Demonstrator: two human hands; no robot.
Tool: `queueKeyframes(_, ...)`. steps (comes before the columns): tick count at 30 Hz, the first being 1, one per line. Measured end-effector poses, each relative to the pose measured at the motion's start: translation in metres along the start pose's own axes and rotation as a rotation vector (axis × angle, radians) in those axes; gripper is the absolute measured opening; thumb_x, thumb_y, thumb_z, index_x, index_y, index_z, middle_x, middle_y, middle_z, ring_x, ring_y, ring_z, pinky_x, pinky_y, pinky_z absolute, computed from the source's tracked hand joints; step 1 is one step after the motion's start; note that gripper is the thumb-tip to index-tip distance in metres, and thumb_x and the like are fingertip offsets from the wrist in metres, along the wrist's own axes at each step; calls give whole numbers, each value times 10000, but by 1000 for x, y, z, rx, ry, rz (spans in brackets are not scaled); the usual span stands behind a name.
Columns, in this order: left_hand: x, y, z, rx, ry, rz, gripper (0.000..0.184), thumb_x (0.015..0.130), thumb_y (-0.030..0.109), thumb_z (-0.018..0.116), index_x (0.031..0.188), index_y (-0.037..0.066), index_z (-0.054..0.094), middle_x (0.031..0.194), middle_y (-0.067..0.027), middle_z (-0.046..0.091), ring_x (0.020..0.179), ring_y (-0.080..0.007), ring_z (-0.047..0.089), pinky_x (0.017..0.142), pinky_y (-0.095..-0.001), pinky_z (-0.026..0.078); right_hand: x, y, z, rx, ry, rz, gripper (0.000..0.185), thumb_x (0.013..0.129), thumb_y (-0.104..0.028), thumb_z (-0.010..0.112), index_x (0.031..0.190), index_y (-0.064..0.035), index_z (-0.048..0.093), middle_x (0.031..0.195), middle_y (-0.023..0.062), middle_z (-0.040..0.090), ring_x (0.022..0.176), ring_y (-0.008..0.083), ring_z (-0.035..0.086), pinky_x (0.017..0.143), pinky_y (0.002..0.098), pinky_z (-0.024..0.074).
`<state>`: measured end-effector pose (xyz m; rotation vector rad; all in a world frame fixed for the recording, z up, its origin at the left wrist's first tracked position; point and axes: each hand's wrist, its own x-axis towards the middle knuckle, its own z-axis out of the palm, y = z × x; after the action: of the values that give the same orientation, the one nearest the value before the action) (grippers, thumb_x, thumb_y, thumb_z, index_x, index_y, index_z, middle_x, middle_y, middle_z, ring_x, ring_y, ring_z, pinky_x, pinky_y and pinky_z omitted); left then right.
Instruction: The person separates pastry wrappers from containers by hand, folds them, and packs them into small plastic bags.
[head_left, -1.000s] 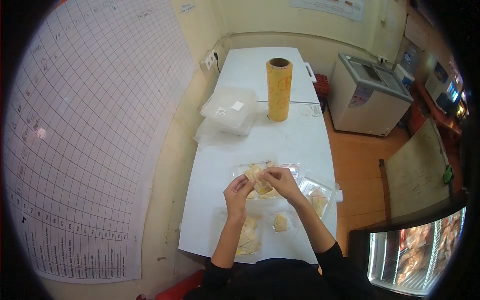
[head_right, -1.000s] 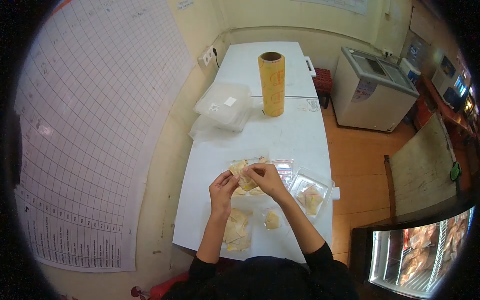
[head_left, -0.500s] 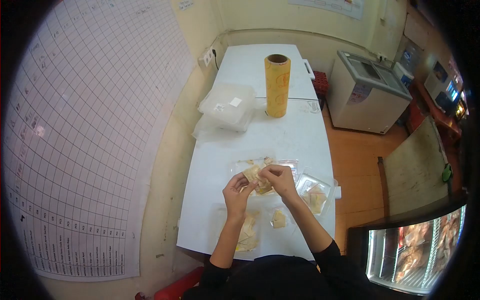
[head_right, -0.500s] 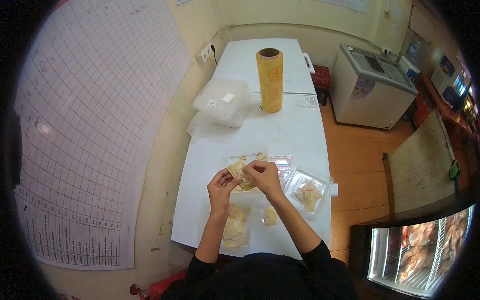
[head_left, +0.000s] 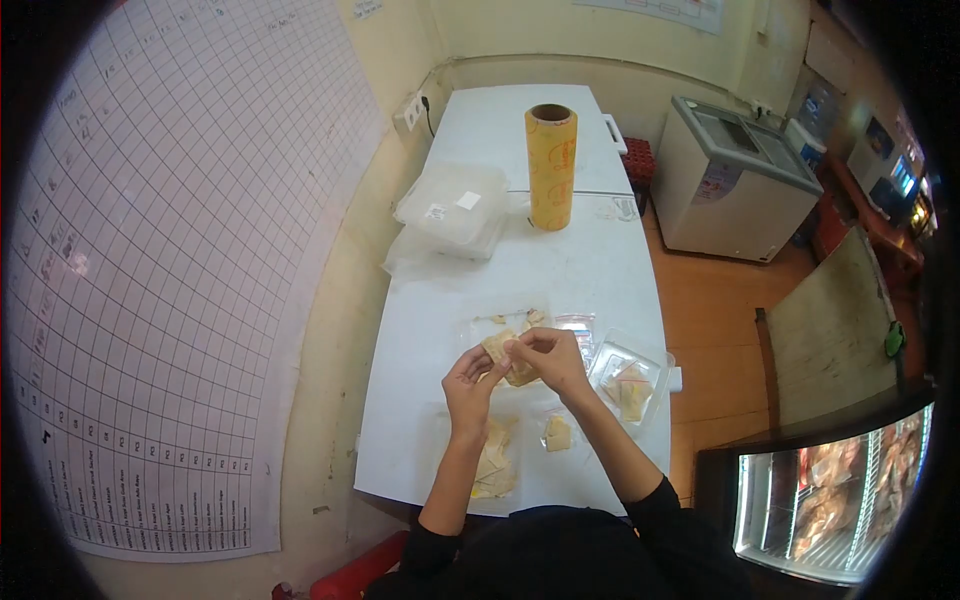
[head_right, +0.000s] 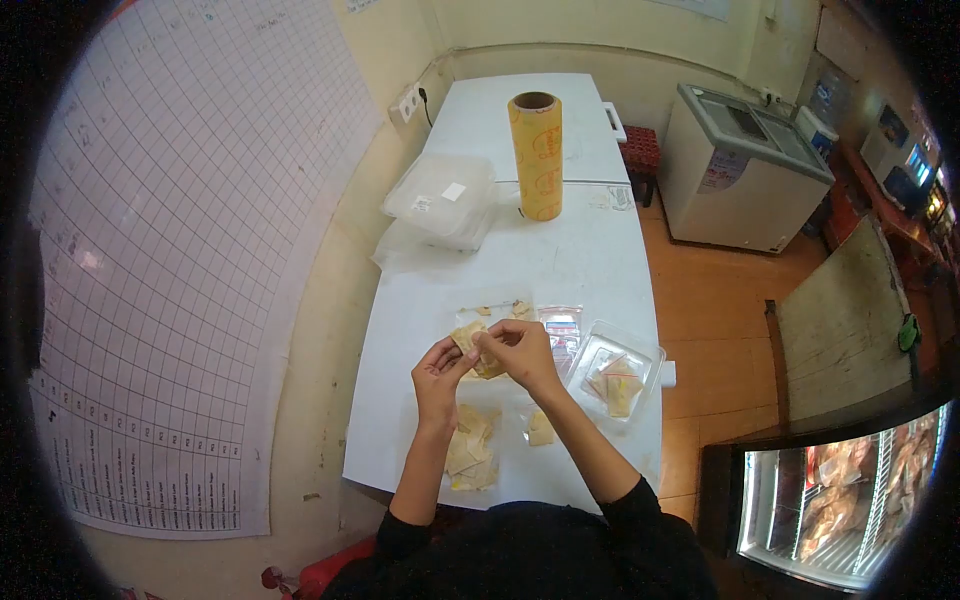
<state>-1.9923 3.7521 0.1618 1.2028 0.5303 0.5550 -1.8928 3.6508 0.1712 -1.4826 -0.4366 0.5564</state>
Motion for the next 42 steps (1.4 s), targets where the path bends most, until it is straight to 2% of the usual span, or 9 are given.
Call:
queueKeyframes(3, 1, 0, -3, -32, 14, -4, 355, 767, -7, 702, 1098, -69, 587, 985, -108, 648, 899, -155, 615, 838, -273, 489, 0, -5, -4, -6, -13, 124, 213, 826, -190, 685, 855, 20, 699, 729, 44, 673, 709, 80, 608, 664, 216, 477)
queueKeyframes(6, 2, 2, -4, -126, 20, -59, 343, 780, 25, 714, 1090, -56, 592, 977, -109, 650, 886, -147, 606, 793, -267, 488, -7, -9, -7, 22, -115, 42, 216, 847, -164, 660, 933, 32, 689, 787, 50, 682, 769, 88, 620, 725, 229, 487)
queueKeyframes(14, 1, 6, -1, -136, 27, -90, 314, 799, 75, 708, 1065, -49, 598, 961, -110, 658, 862, -143, 616, 787, -269, 489, -10, -10, -7, 18, -112, 13, 202, 805, -101, 680, 950, 40, 681, 809, 68, 684, 742, 110, 641, 689, 248, 511)
queueKeyframes(17, 1, 4, -3, -105, 24, -110, 314, 814, 35, 675, 1088, -64, 558, 995, -130, 643, 914, -173, 626, 839, -290, 503, -10, -8, -7, -5, -92, 18, 205, 782, -95, 691, 937, 39, 681, 804, 70, 684, 724, 109, 640, 667, 244, 511)
queueKeyframes(25, -1, 5, -1, -125, 24, -112, 319, 811, 35, 683, 1088, -56, 555, 993, -125, 640, 924, -169, 623, 848, -290, 499, -9, -4, -4, 36, -74, 7, 204, 778, -98, 697, 930, 37, 682, 796, 66, 679, 695, 102, 629, 647, 233, 504)
queueKeyframes(31, 0, 10, 1, -163, 55, -148, 324, 807, 59, 697, 1082, -47, 562, 958, -98, 638, 893, -158, 619, 826, -280, 495, -5, -3, -13, 71, -176, 68, 178, 823, -79, 660, 967, 23, 679, 846, 63, 677, 764, 106, 630, 711, 251, 508)
queueKeyframes(33, 1, 11, 2, -202, 76, -165, 332, 797, 74, 716, 1075, -39, 574, 934, -80, 638, 875, -153, 614, 806, -274, 488, -9, -12, -15, 129, -231, 90, 228, 816, -109, 679, 1001, 22, 661, 899, 71, 664, 859, 118, 628, 785, 258, 494)
queueKeyframes(36, 1, 12, 0, -253, 76, -184, 331, 805, 82, 708, 1080, -37, 566, 957, -82, 633, 889, -159, 610, 820, -278, 486, -15, -18, -17, 68, -254, 39, 268, 800, -95, 683, 1041, 16, 645, 894, 66, 654, 845, 121, 628, 768, 263, 501)
queueKeyframes(42, -6, 19, 5, -239, 99, -244, 355, 804, 107, 716, 1093, -17, 550, 974, -102, 635, 913, -160, 606, 824, -297, 491, -17, -21, -16, 30, -179, 74, 297, 755, -76, 707, 1036, 1, 645, 841, 53, 649, 793, 124, 635, 728, 254, 508)
